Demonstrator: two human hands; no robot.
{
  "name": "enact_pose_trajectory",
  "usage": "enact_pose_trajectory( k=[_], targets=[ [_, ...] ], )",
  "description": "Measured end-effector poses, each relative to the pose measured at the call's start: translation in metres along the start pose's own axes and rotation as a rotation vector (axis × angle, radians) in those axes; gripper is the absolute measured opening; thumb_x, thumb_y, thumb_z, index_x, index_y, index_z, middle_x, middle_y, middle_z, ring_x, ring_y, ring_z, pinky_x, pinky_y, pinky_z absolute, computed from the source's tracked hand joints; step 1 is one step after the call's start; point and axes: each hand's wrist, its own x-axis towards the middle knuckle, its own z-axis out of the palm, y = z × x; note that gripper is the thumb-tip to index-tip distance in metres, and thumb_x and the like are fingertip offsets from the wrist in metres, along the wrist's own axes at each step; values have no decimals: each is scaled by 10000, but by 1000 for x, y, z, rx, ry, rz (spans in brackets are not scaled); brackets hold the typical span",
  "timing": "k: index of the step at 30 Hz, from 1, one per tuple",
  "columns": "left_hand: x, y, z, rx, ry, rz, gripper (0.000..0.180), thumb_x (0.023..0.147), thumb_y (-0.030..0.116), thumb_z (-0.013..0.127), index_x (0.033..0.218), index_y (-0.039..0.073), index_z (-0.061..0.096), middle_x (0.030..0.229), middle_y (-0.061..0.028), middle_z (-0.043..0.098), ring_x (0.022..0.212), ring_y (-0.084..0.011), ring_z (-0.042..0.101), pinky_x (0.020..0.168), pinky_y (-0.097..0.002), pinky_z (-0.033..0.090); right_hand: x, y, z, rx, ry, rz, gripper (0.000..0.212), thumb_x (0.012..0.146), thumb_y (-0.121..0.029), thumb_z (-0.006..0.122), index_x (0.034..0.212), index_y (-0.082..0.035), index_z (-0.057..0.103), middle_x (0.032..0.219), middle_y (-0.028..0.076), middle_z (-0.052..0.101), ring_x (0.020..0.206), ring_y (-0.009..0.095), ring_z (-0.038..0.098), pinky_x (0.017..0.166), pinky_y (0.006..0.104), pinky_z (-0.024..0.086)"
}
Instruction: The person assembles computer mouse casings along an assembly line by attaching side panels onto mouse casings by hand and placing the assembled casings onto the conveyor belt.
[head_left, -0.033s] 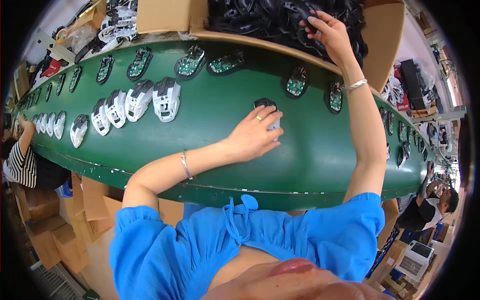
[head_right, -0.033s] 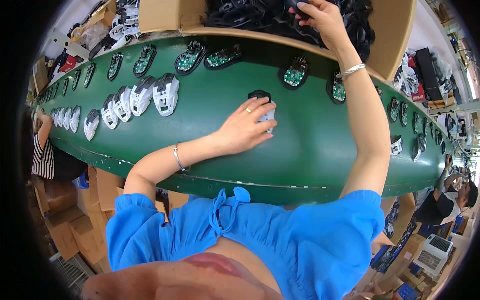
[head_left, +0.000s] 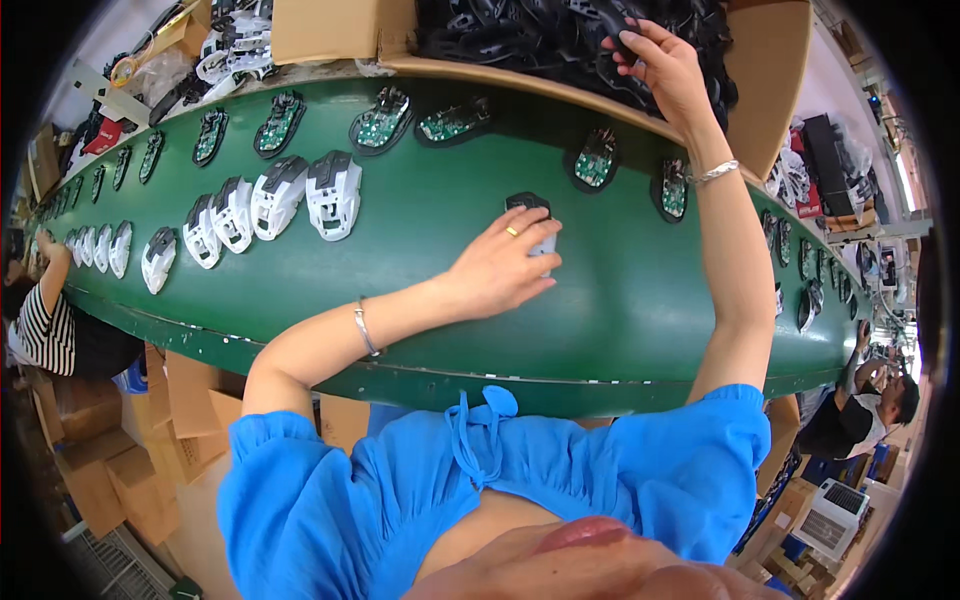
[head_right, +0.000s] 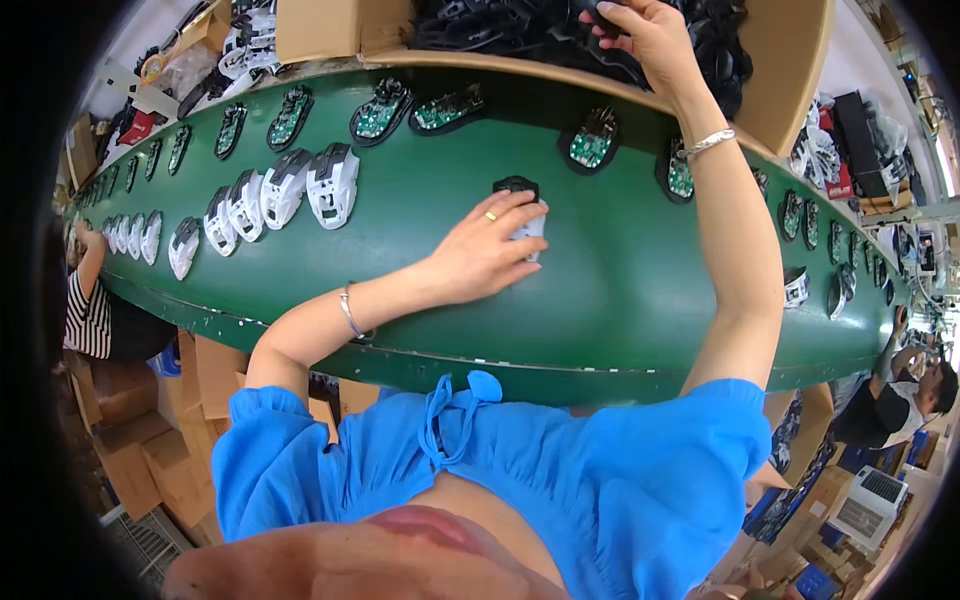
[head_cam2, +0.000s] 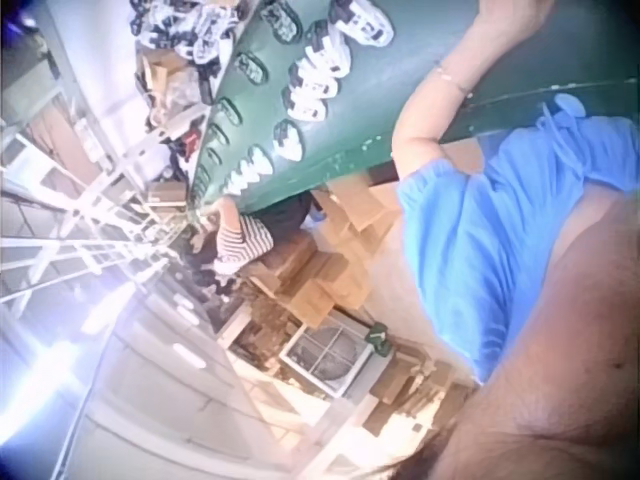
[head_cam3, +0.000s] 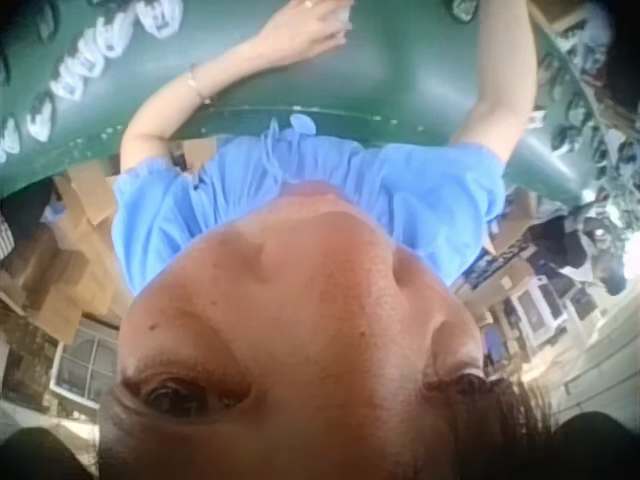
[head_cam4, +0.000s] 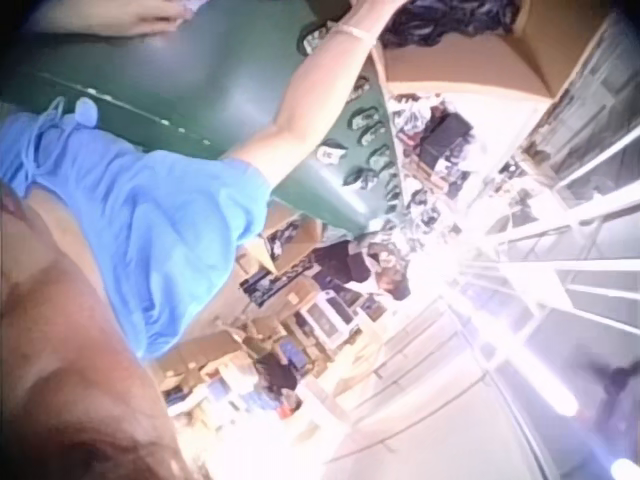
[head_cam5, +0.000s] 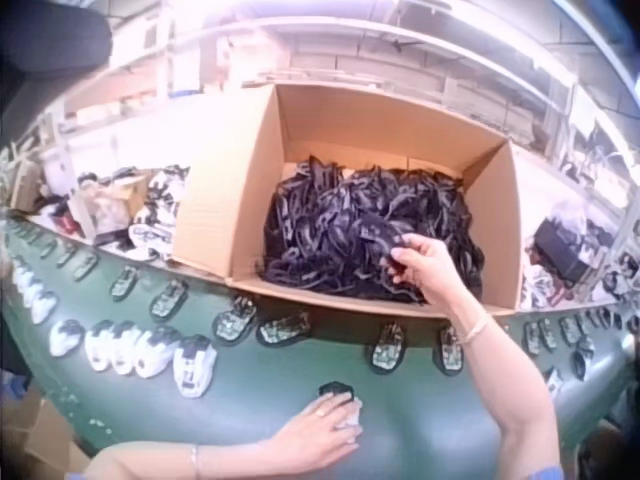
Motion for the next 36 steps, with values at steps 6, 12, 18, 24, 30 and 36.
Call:
enact_pose_trajectory(
  k=[6,12,18,24,30,36],
  targets=[
    [-30,-25,-44,-161,-1,-12,146,705,98,730,817,63,643,1168,-104,584,1210,-322,476,1027,-510,339,-71,-25,17,130,33,196,127,899,-156,582,900,-33,615,736,24,623,583,60,536,500,183,425],
    [-54,-31,-69,-409,291,-500,211,816,79,649,1011,1,643,1074,-121,637,1122,-208,545,944,-334,430,-142,-16,4,-313,-585,360,215,675,-156,656,790,25,640,645,-6,581,557,62,492,516,228,399],
    [-40,-12,-50,41,112,-778,721,736,481,711,1193,-41,513,1073,-167,567,963,-263,573,801,-353,483,-145,12,53,-953,-806,153,253,590,-124,662,804,9,639,609,91,595,579,201,583,543,302,443],
    [-37,-2,-51,207,-127,-749,754,726,473,697,1234,-37,470,1078,-200,517,1032,-337,513,857,-414,453,-152,26,75,-796,-526,209,578,606,6,683,1166,-100,582,945,106,607,627,156,536,627,305,466],
    [-39,-14,-87,-65,-299,-445,555,748,59,605,1286,65,467,1191,-152,513,1131,-363,446,960,-415,379,-190,36,69,-659,4,127,293,714,-203,719,923,-20,625,707,101,634,643,250,614,595,345,471],
    [-39,4,-99,373,-147,-160,507,720,-32,581,1216,60,523,1154,-158,551,1134,-348,483,949,-444,392,-207,37,72,-378,-36,422,254,840,-271,660,787,-32,596,655,-10,560,598,68,505,549,211,398]
  ],
)
